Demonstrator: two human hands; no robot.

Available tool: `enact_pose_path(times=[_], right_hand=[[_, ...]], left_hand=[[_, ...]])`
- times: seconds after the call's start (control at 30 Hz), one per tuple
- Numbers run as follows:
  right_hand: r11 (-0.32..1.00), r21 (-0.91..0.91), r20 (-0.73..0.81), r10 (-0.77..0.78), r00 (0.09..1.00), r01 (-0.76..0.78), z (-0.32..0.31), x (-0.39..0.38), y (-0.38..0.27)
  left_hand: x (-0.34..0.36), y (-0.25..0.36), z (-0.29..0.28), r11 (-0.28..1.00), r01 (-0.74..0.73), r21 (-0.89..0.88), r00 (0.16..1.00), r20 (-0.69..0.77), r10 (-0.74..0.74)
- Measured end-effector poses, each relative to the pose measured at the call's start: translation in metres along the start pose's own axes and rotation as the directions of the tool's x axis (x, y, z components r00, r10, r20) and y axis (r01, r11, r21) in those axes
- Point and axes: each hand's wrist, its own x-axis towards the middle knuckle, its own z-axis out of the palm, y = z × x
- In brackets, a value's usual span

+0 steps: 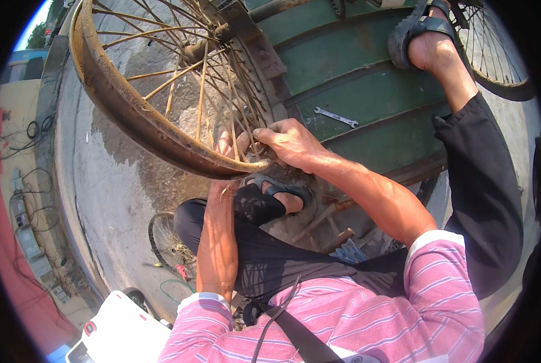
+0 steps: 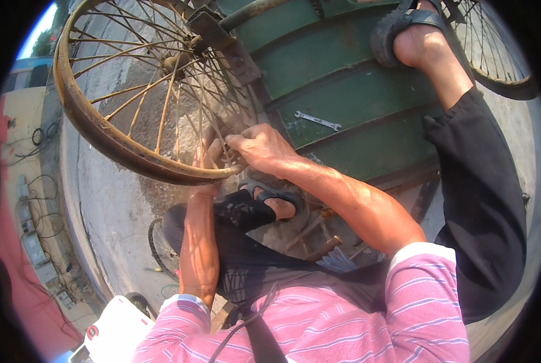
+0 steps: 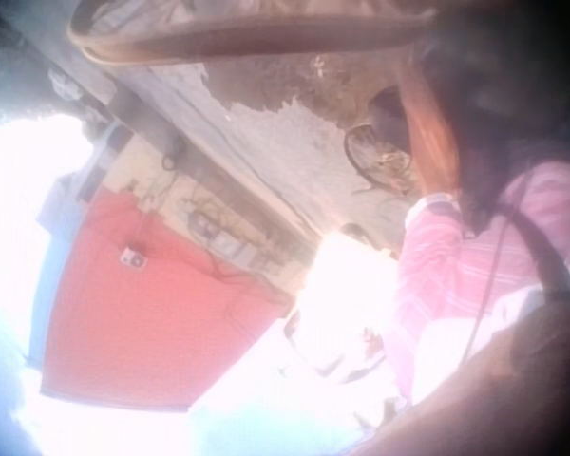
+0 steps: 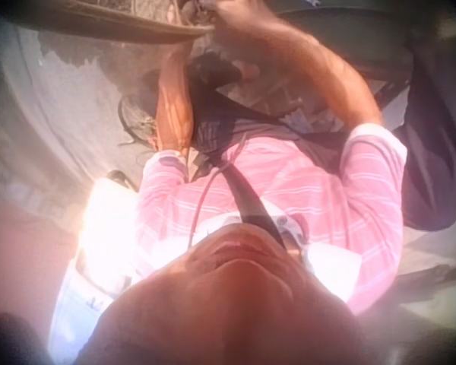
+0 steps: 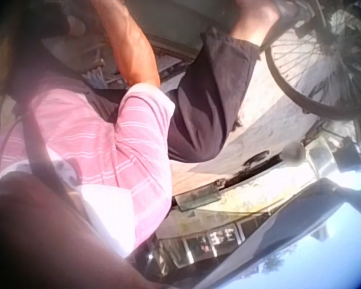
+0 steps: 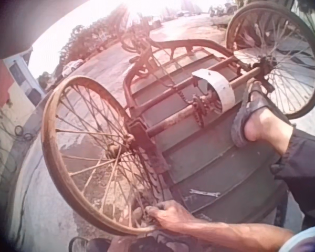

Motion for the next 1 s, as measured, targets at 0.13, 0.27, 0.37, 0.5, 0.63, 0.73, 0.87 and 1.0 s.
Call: enact_pose_path(times=[0.13,0.27,0.37,0.5,0.63,0.73,0.87,1.0], right_hand=[[0.992,-0.013,-0.030,-0.123,0.992,0.122,0.000,0.002,0.016],[0.960,-0.008,-0.047,-0.280,0.959,0.280,0.001,0.001,0.020],[0.972,0.047,0.003,-0.229,0.973,0.229,0.000,0.004,0.018],[0.984,-0.018,0.012,-0.176,0.984,0.176,-0.003,0.005,0.017],[0.989,0.056,0.015,-0.141,0.990,0.140,0.000,0.011,0.024],[0.969,0.204,0.022,-0.148,0.989,0.141,0.005,0.011,0.031],[0.967,0.137,-0.028,-0.212,0.977,0.214,0.005,0.009,0.027],[0.971,0.144,-0.027,-0.187,0.982,0.189,0.006,0.007,0.027]], left_hand=[[-0.005,0.019,0.020,0.988,-0.056,0.144,0.995,-0.076,0.067],[-0.009,0.031,0.013,0.968,0.029,0.247,0.989,-0.145,0.007],[-0.010,0.035,0.014,0.992,0.073,0.104,0.991,-0.115,-0.061],[-0.006,0.020,-0.013,0.969,0.124,0.214,0.985,-0.146,-0.094],[-0.006,0.014,-0.010,0.990,0.060,0.126,0.991,-0.127,-0.044],[-0.013,0.032,0.016,0.997,0.078,0.018,0.995,-0.071,-0.076],[-0.014,0.035,0.014,0.997,0.081,0.011,0.995,-0.060,-0.080],[-0.013,0.027,0.022,0.997,0.023,0.070,0.987,-0.159,-0.012]])
